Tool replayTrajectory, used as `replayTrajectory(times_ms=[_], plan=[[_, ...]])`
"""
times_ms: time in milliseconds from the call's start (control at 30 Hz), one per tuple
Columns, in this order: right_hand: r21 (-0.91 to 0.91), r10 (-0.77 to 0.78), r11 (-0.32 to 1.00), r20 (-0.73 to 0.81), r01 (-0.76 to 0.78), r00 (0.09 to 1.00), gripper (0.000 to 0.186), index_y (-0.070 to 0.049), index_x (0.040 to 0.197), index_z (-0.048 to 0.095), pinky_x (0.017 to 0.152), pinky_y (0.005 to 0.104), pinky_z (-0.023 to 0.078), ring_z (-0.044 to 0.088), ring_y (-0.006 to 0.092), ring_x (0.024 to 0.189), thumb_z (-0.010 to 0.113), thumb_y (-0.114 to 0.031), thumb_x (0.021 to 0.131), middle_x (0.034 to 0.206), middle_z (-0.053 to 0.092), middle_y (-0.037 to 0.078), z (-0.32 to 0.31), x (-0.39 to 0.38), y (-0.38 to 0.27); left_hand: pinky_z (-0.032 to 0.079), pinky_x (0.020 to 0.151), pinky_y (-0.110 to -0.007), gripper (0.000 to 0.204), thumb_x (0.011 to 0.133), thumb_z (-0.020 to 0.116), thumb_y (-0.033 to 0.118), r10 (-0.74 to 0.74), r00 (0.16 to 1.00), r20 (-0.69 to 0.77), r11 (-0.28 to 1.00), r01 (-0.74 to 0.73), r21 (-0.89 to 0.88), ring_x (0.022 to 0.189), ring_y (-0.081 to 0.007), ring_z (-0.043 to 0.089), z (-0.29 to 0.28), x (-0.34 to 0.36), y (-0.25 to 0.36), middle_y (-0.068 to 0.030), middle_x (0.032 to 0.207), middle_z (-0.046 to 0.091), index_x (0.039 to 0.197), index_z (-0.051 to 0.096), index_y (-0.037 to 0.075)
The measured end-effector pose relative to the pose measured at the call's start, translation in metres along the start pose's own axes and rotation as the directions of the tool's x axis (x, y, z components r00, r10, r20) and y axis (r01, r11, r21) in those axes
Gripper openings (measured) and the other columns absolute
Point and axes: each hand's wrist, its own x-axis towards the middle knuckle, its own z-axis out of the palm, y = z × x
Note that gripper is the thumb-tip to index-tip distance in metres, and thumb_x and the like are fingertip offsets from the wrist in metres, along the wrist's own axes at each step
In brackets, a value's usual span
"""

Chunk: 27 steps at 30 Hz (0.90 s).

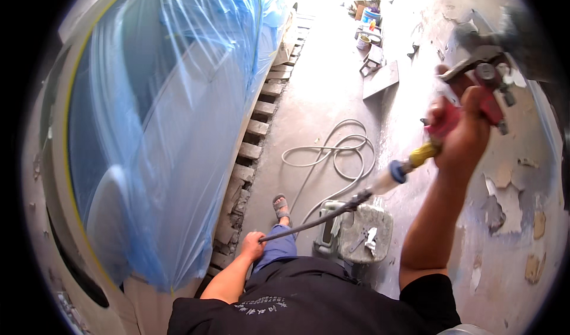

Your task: The person pours white paint from a container into a spray gun cup using a funnel, then stirs the mixture with a metal stick. They attach the cup to the spray gun and proceed to spray paint the hood of a white car that is masked with blue plastic and tape.

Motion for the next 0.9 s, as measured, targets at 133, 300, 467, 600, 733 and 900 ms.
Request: replayTrajectory(times_ms=[133,300,467,600,733,900], plan=[[-0.172,-0.202,0.963,0.065,0.210,0.977,0.050,0.001,0.126,0.043,0.051,0.0192,0.039,0.044,0.0079,0.063,0.043,-0.040,0.096,0.121,0.054,0.022,-0.014,0.105,0.022,0.045,0.073,-0.043,0.007,0.073,0.065,0.015,-0.172,0.985,-0.023,0.981,0.173,0.091,0.082,-0.0345,0.055,0.006,0.050,-0.063,-0.0124,0.079,0.059,0.074,0.061,0.009],[-0.331,-0.180,0.924,0.068,0.192,0.981,0.052,0.003,0.121,0.046,0.048,0.0172,0.038,0.047,0.0065,0.059,0.040,-0.043,0.097,0.116,0.058,0.019,-0.025,0.202,0.054,0.046,0.077,-0.045,0.025,0.080,0.065,0.030,-0.608,0.791,0.072,0.776,0.572,0.267,0.086,-0.0395,0.056,-0.018,0.112,-0.060,-0.0209,0.083,0.059,0.074,0.062,0.007],[-0.341,-0.108,0.935,-0.005,0.100,0.994,0.054,0.002,0.122,0.046,0.046,0.0175,0.037,0.046,0.0070,0.058,0.043,-0.044,0.095,0.117,0.058,0.018,-0.032,0.281,0.097,0.046,0.076,-0.044,0.031,0.084,0.061,0.033,-0.608,0.696,0.382,0.782,0.607,0.139,0.087,-0.0391,0.059,-0.033,0.217,-0.047,-0.0216,0.088,0.064,0.078,0.063,0.003],[-0.365,-0.087,0.929,-0.062,0.059,0.994,0.057,0.002,0.124,0.046,0.044,0.0184,0.035,0.046,0.0081,0.057,0.046,-0.046,0.093,0.118,0.058,0.015,-0.053,0.342,0.157,0.046,0.073,-0.039,0.033,0.085,0.061,0.033,-0.606,0.605,0.517,0.707,0.707,0.001,0.081,-0.0306,0.062,-0.030,0.304,-0.024,-0.0173,0.083,0.066,0.084,0.064,0.000],[-0.326,-0.018,0.945,-0.104,-0.017,0.994,0.057,0.001,0.123,0.047,0.043,0.0186,0.035,0.047,0.0089,0.057,0.047,-0.047,0.092,0.120,0.057,0.014,-0.076,0.411,0.235,0.046,0.073,-0.036,0.037,0.084,0.060,0.035,-0.641,0.546,0.540,0.624,0.780,-0.048,0.079,-0.0251,0.062,-0.013,0.379,-0.005,-0.0155,0.081,0.066,0.088,0.067,-0.001],[-0.069,0.062,0.995,-0.069,-0.067,0.996,0.048,0.008,0.122,0.045,0.043,0.0201,0.039,0.051,0.0106,0.057,0.045,-0.030,0.094,0.121,0.055,0.022,-0.115,0.517,0.335,0.047,0.076,-0.038,0.043,0.082,0.059,0.043,-0.708,0.486,0.513,0.595,0.801,0.063,0.087,-0.0289,0.064,0.020,0.472,0.061,-0.0178,0.086,0.067,0.089,0.069,0.002]])
